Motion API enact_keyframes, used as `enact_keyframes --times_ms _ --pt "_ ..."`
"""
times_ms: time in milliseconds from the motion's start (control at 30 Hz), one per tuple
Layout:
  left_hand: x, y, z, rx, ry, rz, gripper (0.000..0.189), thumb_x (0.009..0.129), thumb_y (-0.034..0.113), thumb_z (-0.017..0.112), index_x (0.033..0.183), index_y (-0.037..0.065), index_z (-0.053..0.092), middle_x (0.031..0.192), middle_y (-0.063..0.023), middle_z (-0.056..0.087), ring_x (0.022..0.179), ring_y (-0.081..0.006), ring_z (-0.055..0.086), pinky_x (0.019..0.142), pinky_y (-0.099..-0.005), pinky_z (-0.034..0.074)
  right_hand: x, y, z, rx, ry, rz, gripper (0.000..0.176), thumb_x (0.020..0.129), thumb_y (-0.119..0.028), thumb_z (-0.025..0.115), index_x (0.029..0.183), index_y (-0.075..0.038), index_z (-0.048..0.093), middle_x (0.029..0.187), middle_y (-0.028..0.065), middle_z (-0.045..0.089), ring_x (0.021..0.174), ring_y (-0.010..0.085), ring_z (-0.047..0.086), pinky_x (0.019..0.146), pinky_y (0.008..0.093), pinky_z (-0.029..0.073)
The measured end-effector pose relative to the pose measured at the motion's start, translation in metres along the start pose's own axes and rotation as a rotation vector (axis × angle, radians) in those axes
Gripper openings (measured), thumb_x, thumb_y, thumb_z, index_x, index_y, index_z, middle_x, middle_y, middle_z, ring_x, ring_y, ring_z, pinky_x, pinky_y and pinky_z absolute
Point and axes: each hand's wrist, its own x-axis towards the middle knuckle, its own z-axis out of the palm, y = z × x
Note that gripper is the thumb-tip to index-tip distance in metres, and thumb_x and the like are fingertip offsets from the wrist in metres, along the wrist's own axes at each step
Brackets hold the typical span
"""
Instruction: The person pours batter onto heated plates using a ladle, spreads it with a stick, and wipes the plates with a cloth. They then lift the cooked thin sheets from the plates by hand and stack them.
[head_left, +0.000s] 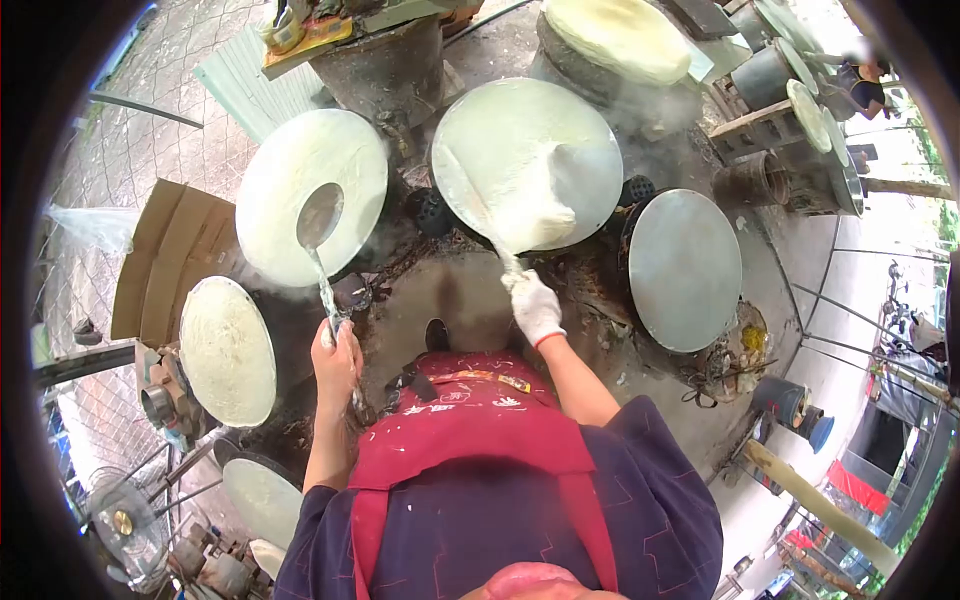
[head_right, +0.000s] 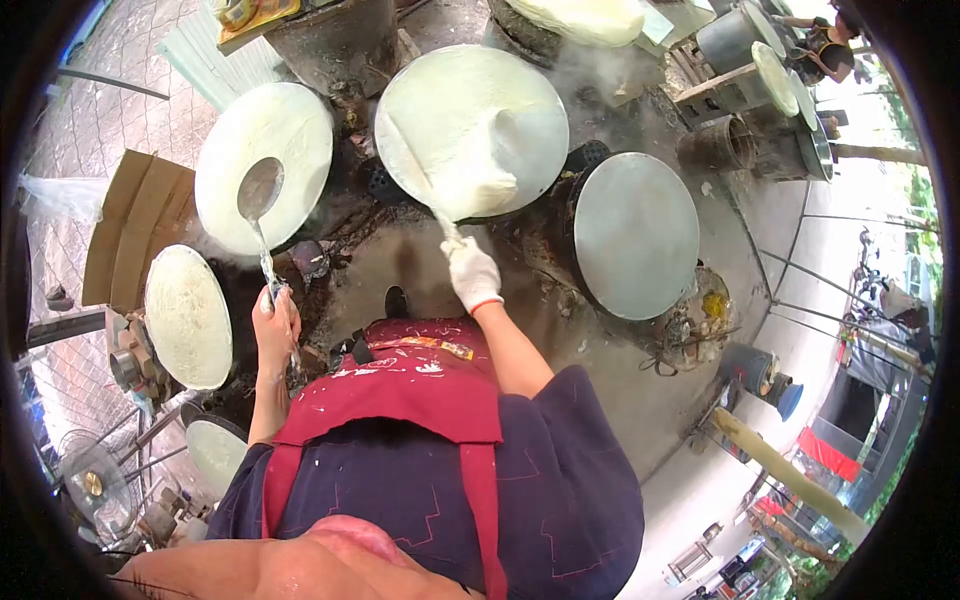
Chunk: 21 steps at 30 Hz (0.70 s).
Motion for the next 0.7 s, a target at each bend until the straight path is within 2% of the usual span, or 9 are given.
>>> enact_keyframes --times_ms 67,133,233,267,333,433,467,600,700 --pt "-0.006 0.004 0.018 0.007 0.029 0.007 0.019 0.099 0.020 0.048 0.089 0.003 0.050 0.052 0.0039 0.036 0.036 -0.0045 0.030 0.032 -0.0208 0.027 0.017 0.025 -0.028 0.029 0.068 0.053 0.038 0.091 -0.046 0.048 0.094 -0.009 0.058 0.086 0.0238 0.064 0.086 0.0445 0.060 0.073 0.0519 0.046" --pt "-0.011 0.008 0.038 0.016 0.039 0.011 0.020 0.099 0.020 0.047 0.089 0.003 0.049 0.052 0.0038 0.036 0.036 -0.0047 0.030 0.032 -0.0208 0.026 0.053 0.064 -0.047 0.071 0.171 -0.009 0.036 0.092 -0.042 0.049 0.092 -0.007 0.058 0.082 0.0243 0.064 0.081 0.0452 0.061 0.068 0.0513 0.047" --pt "-0.023 0.009 0.068 0.027 0.046 0.013 0.019 0.099 0.019 0.047 0.089 0.003 0.048 0.052 0.0025 0.038 0.035 -0.0054 0.032 0.032 -0.0216 0.026 0.062 0.054 -0.088 0.529 -0.137 0.207 0.035 0.092 -0.039 0.049 0.090 -0.005 0.059 0.075 0.0255 0.063 0.077 0.0454 0.061 0.065 0.0517 0.046" --pt "-0.026 0.010 0.077 0.034 0.046 0.015 0.019 0.099 0.018 0.047 0.089 0.003 0.048 0.052 0.0018 0.040 0.035 -0.0057 0.033 0.032 -0.0219 0.025 0.047 0.053 -0.093 0.599 -0.185 0.176 0.038 0.091 -0.043 0.048 0.088 -0.007 0.059 0.075 0.0236 0.063 0.073 0.0420 0.063 0.064 0.0511 0.047" --pt "-0.036 0.014 0.095 0.038 0.064 0.002 0.019 0.099 0.019 0.047 0.088 0.003 0.048 0.053 0.0020 0.039 0.035 -0.0058 0.033 0.032 -0.0219 0.026 0.043 0.106 -0.045 0.099 0.067 -0.402 0.040 0.092 -0.047 0.046 0.086 -0.009 0.058 0.075 0.0226 0.064 0.071 0.0398 0.064 0.064 0.0516 0.047" --pt "-0.049 0.022 0.115 0.080 0.084 -0.011 0.020 0.099 0.019 0.046 0.088 0.003 0.049 0.053 0.0037 0.036 0.037 -0.0046 0.030 0.033 -0.0208 0.025 0.029 0.107 -0.087 -0.137 -0.071 -0.084 0.041 0.093 -0.047 0.044 0.087 -0.009 0.057 0.078 0.0241 0.064 0.074 0.0417 0.063 0.066 0.0537 0.047" --pt "-0.050 0.024 0.120 0.085 0.088 0.001 0.020 0.099 0.019 0.046 0.088 0.003 0.048 0.053 0.0037 0.036 0.037 -0.0046 0.030 0.033 -0.0208 0.025 0.046 0.118 -0.093 -0.073 0.061 -0.135 0.040 0.093 -0.046 0.043 0.091 -0.008 0.057 0.080 0.0249 0.064 0.077 0.0435 0.062 0.068 0.0549 0.047" --pt "-0.050 0.026 0.134 0.083 0.076 0.009 0.020 0.099 0.020 0.047 0.088 0.003 0.048 0.053 0.0036 0.036 0.037 -0.0046 0.030 0.033 -0.0207 0.026 0.122 0.126 -0.113 -0.004 0.197 -0.179 0.040 0.093 -0.042 0.044 0.091 -0.005 0.058 0.078 0.0247 0.064 0.075 0.0438 0.062 0.067 0.0546 0.047" --pt "-0.044 0.030 0.143 0.120 0.062 -0.002 0.019 0.099 0.018 0.046 0.086 0.005 0.047 0.054 0.0026 0.038 0.036 -0.0057 0.033 0.033 -0.0217 0.027 0.082 0.118 -0.106 0.053 0.066 -0.225 0.047 0.092 -0.046 0.045 0.114 -0.005 0.055 0.086 0.0268 0.064 0.082 0.0453 0.061 0.072 0.0543 0.047"
